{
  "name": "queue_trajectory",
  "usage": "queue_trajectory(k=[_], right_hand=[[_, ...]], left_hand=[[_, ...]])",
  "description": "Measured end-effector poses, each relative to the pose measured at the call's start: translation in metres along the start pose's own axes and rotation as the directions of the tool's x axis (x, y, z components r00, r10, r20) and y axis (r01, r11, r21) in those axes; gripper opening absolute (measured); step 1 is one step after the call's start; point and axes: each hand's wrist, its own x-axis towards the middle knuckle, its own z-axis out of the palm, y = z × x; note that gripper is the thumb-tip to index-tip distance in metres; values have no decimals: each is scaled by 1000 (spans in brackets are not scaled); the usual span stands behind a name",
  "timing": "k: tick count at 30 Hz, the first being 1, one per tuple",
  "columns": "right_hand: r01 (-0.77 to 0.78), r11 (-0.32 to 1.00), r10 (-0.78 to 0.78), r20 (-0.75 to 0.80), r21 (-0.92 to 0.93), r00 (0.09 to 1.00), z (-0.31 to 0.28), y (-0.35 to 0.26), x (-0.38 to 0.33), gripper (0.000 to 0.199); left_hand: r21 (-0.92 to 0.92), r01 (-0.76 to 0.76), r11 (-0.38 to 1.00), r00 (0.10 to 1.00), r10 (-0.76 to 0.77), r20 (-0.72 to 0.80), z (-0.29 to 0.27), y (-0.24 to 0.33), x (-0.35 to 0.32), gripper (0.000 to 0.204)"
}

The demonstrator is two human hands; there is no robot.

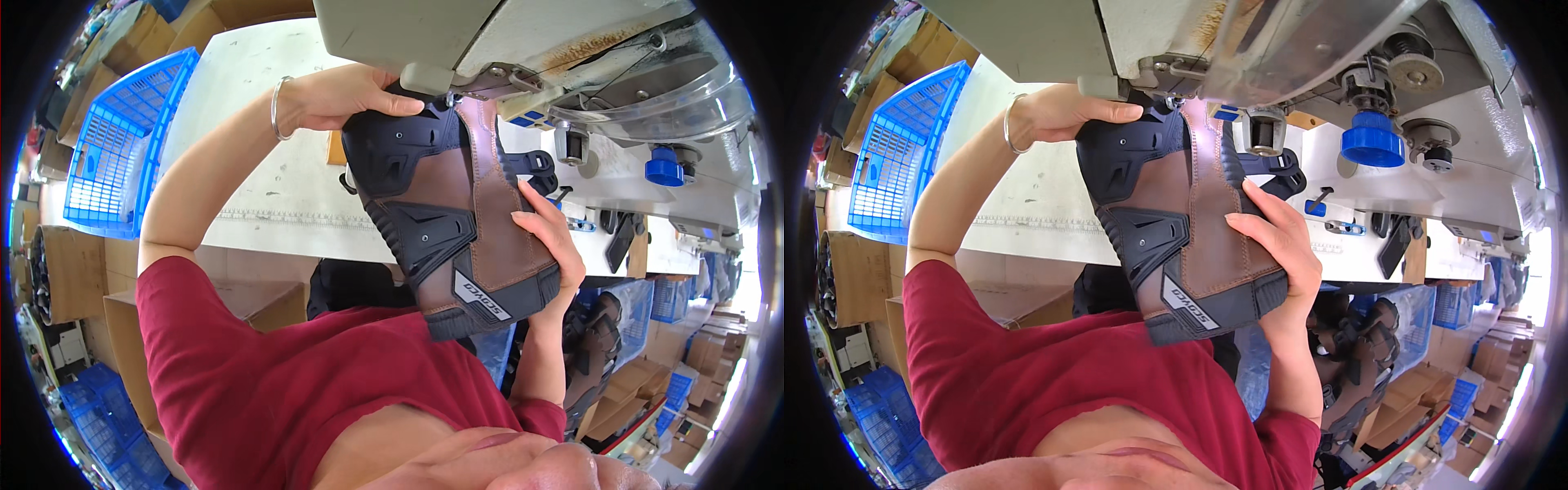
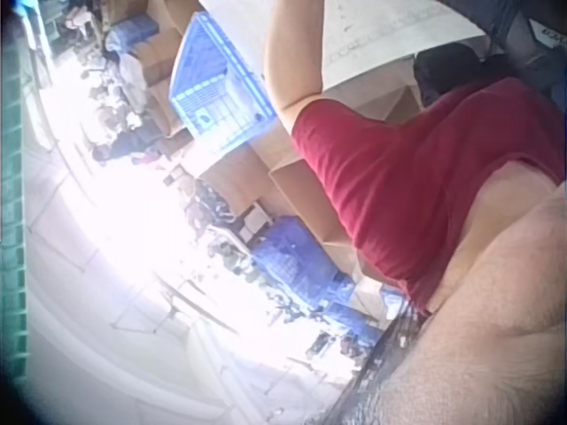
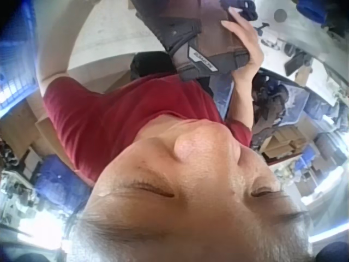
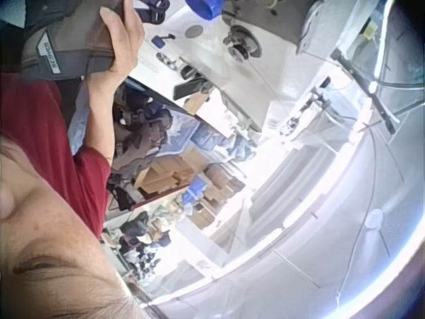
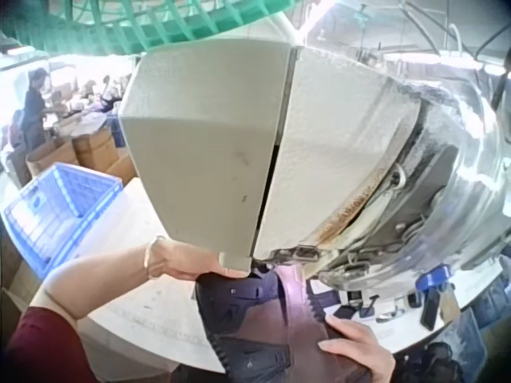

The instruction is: The person sews different boot components together using an industrial sewing machine, guiding the pieces under the needle to join them with thread.

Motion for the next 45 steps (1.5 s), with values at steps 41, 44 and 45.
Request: queue_trajectory(k=[41, 44, 45], right_hand=[[141, 982, -127, -114, 128, 985, 0, 46, 24, 30], [99, 988, -89, -90, 121, 992, -5, 44, 28, 30], [79, 991, -71, -75, 112, 995, -6, 44, 31, 30]], left_hand=[[145, 66, 987, 968, -28, -249, 11, 8, 3, 37], [62, -58, 996, 981, 69, -184, -7, -11, 13, 33], [61, -47, 997, 981, 57, -186, -9, -12, 16, 32]])
